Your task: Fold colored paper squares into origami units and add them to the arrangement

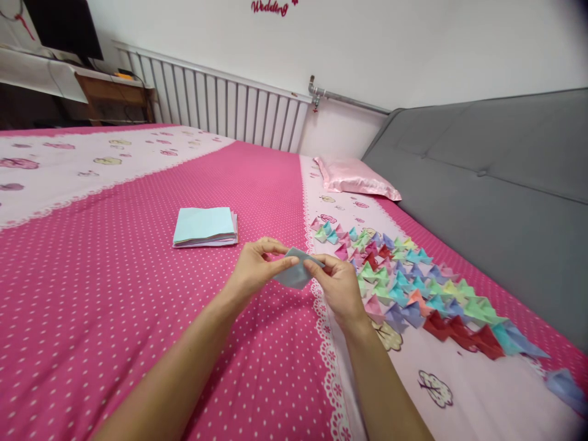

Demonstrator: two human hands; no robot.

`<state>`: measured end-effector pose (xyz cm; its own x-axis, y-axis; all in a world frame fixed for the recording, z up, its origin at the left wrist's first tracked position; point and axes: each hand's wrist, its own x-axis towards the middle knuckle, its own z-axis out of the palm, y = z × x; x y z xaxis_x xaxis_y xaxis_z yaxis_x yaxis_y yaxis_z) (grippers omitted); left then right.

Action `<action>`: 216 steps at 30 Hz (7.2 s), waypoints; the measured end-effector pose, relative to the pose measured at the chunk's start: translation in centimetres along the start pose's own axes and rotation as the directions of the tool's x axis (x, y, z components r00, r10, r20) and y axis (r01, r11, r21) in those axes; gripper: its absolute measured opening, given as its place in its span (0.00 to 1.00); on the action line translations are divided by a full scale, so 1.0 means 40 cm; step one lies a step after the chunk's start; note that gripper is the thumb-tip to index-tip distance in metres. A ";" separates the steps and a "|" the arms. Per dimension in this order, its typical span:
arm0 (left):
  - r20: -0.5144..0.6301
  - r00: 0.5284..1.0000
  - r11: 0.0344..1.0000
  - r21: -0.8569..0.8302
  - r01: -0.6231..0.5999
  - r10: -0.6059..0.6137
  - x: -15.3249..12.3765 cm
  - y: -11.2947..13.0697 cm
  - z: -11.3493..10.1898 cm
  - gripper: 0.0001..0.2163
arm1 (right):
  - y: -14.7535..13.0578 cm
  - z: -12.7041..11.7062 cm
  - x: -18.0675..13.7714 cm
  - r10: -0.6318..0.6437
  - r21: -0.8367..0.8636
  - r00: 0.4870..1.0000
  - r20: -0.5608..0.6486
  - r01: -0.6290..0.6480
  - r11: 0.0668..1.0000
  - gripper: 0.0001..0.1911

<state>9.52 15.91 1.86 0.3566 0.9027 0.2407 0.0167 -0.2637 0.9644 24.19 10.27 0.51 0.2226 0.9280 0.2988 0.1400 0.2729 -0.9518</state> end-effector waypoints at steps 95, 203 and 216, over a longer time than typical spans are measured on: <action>0.038 0.966 0.964 -0.097 -0.249 0.254 -0.014 -0.047 0.057 0.34 | -0.014 0.019 -0.015 -0.140 0.057 0.978 -0.155 0.151 0.987 0.19; 0.231 0.970 0.798 -0.570 0.193 -0.070 -0.013 -0.021 0.053 0.11 | -0.012 0.006 -0.012 0.174 0.136 0.982 -0.078 -0.162 0.977 0.16; 0.255 0.953 0.844 -0.466 0.268 -0.162 -0.014 -0.019 0.046 0.11 | -0.011 -0.002 -0.005 0.286 0.242 0.954 -0.092 -0.257 0.936 0.16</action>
<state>11.03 15.00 0.78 0.5755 0.8165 0.0458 -0.3255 0.1773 0.9288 24.17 9.94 0.85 0.3412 0.9398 0.0197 -0.1594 0.0785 -0.9841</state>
